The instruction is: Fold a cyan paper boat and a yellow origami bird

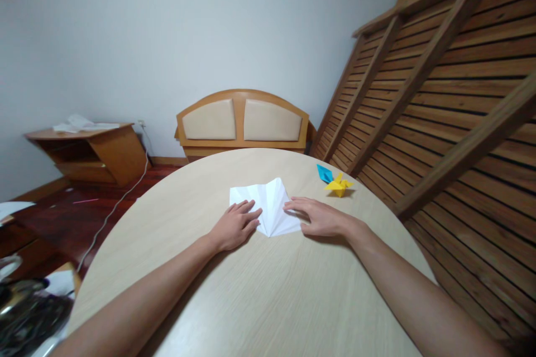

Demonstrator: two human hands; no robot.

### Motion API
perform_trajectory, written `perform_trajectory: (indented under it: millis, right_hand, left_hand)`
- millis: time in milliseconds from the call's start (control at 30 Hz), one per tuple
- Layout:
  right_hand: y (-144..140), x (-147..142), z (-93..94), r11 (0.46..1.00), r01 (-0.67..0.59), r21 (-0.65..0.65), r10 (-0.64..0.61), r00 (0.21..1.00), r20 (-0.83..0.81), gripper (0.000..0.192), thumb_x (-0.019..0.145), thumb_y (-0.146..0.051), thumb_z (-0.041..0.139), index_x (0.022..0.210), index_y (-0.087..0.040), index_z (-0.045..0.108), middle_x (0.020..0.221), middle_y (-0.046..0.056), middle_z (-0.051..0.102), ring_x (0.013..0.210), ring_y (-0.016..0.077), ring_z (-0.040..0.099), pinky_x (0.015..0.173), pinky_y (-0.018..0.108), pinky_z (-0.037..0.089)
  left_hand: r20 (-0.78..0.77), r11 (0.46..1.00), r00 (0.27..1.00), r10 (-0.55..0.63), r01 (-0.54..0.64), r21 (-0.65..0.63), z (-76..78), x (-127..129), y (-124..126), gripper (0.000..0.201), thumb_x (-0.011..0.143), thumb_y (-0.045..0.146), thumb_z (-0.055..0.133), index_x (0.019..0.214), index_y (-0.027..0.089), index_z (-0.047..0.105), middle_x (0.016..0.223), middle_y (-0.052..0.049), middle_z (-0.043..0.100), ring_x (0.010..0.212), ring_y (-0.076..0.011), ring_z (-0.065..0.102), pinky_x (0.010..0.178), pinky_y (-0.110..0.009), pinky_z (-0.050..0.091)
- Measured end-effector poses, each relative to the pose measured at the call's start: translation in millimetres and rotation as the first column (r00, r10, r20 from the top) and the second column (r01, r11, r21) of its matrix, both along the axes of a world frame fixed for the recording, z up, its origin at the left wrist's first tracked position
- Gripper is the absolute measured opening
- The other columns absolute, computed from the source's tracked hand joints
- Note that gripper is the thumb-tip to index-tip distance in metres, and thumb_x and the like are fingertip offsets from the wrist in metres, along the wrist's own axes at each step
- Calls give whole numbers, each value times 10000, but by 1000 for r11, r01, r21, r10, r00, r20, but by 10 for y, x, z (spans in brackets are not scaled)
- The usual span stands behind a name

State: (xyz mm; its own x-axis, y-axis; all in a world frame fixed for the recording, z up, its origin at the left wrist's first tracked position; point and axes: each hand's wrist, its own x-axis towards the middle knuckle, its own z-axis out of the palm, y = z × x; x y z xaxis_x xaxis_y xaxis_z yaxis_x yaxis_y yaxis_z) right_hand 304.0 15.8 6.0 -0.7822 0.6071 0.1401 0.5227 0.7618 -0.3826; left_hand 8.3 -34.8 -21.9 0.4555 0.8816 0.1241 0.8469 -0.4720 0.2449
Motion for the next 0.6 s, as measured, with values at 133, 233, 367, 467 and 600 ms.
perform_trajectory:
  millis: [133,233,367,467,600]
  right_hand:
    - [-9,-8,8,999,-30,-23,29,1000,-10,698,670,-55,540,1343,-229,594,1454,67,521,1362,254,444,1167,433,310]
    - [-13,4,18,999,-24,-24,24,1000,-8,657,710,-32,505,1321,-247,613,1463,58,513,1368,234,442,1165,438,315]
    - [-6,27,12,1000,-21,-11,21,1000,-10,488,816,-119,552,1270,-267,654,1466,55,510,1363,234,451,1157,442,327]
    - [-1,27,2,1000,-29,-10,29,999,-37,400,843,-160,579,1211,-270,690,1453,54,525,1364,237,449,1160,449,320]
    - [-24,-43,16,999,-39,-1,39,996,-82,237,907,-248,566,1069,-249,739,1358,62,609,1327,244,485,1133,452,346]
  left_hand:
    - [11,1000,1000,1,-1,6,-20,-7,9,469,1014,453,352,1423,284,509,1557,-99,370,1448,-314,313,1157,-564,261]
    - [6,1000,1000,1,-1,5,-36,-18,15,466,1008,437,374,1427,281,503,1558,-98,368,1454,-311,300,1161,-564,255]
    - [3,1000,1000,-1,1,-5,-39,-20,13,469,1006,422,375,1441,282,482,1569,-87,348,1465,-309,274,1168,-566,234]
    - [-6,1000,1000,-2,2,-17,-33,-14,10,478,1007,412,371,1461,285,447,1582,-78,323,1474,-305,249,1170,-571,218]
    - [-12,1000,1000,-2,2,-15,-15,-10,2,499,1002,402,378,1480,260,415,1580,-84,325,1478,-298,241,1177,-564,207]
